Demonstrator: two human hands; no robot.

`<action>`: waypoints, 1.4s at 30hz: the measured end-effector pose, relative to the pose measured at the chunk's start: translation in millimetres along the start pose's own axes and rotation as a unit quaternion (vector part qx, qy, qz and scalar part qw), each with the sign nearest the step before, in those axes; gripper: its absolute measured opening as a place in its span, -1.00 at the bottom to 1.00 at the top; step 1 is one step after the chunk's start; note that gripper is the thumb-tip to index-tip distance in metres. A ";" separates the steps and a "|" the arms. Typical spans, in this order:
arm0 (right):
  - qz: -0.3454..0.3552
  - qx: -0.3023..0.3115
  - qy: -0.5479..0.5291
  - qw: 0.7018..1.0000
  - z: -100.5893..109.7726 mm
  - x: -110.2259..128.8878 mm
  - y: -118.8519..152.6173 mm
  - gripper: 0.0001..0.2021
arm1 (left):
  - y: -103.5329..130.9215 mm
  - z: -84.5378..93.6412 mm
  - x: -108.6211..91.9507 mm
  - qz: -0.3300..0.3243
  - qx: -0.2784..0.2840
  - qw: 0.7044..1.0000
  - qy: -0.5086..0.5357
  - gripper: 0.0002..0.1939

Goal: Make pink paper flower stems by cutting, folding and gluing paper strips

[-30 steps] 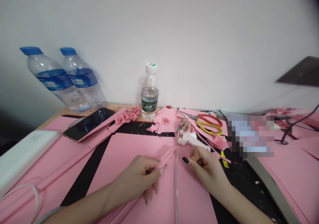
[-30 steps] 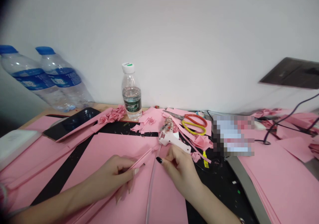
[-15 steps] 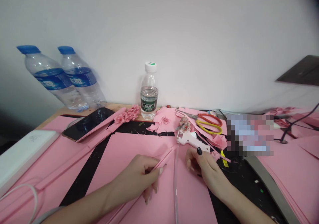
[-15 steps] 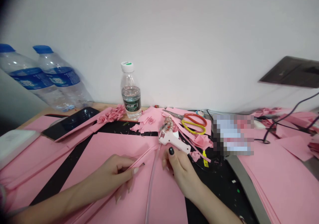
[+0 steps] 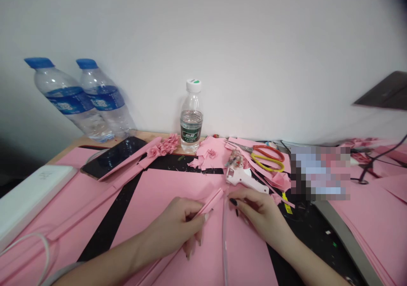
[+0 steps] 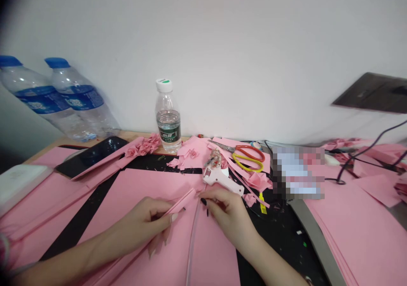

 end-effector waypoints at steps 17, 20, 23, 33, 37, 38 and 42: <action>0.130 0.034 0.158 0.978 3.1 23.5 0.8 -0.61 | 0.6 0.5 -1.3 0.003 0.000 1.000 0.012 -0.69; 0.128 0.025 0.134 0.982 4.7 27.0 1.4 -0.69 | 0.9 0.8 -1.0 0.010 -0.004 1.000 0.011 -0.69; 0.141 0.018 0.136 0.980 5.6 28.4 2.6 -0.71 | 0.6 0.9 -1.6 0.007 -0.004 1.000 0.010 -0.68; 0.256 0.010 0.234 0.938 2.6 37.5 10.0 -0.79 | 1.6 -0.1 -1.4 -0.006 0.003 1.000 -0.005 -0.68; 0.292 0.065 0.354 0.886 -13.0 44.0 15.9 -0.53 | 3.0 -0.7 -4.3 -0.011 0.003 1.000 -0.010 -0.70; 0.289 0.076 0.377 0.877 -16.7 44.3 16.4 -0.53 | 3.4 -0.9 -5.1 -0.014 0.002 1.000 -0.012 -0.70; 0.287 0.098 0.416 0.857 -27.3 47.0 16.4 -0.61 | 5.5 -2.3 -7.9 -0.024 -0.003 0.999 -0.032 -0.66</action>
Point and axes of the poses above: each hand's wrist, its own y-axis away from the middle knuckle, its own z-axis out of the back of the hand, x = y × z, the point moved 6 cm from there along -y, towards the middle knuckle, and after that the axes turned 11 degrees about z, right-handed, at the moved point
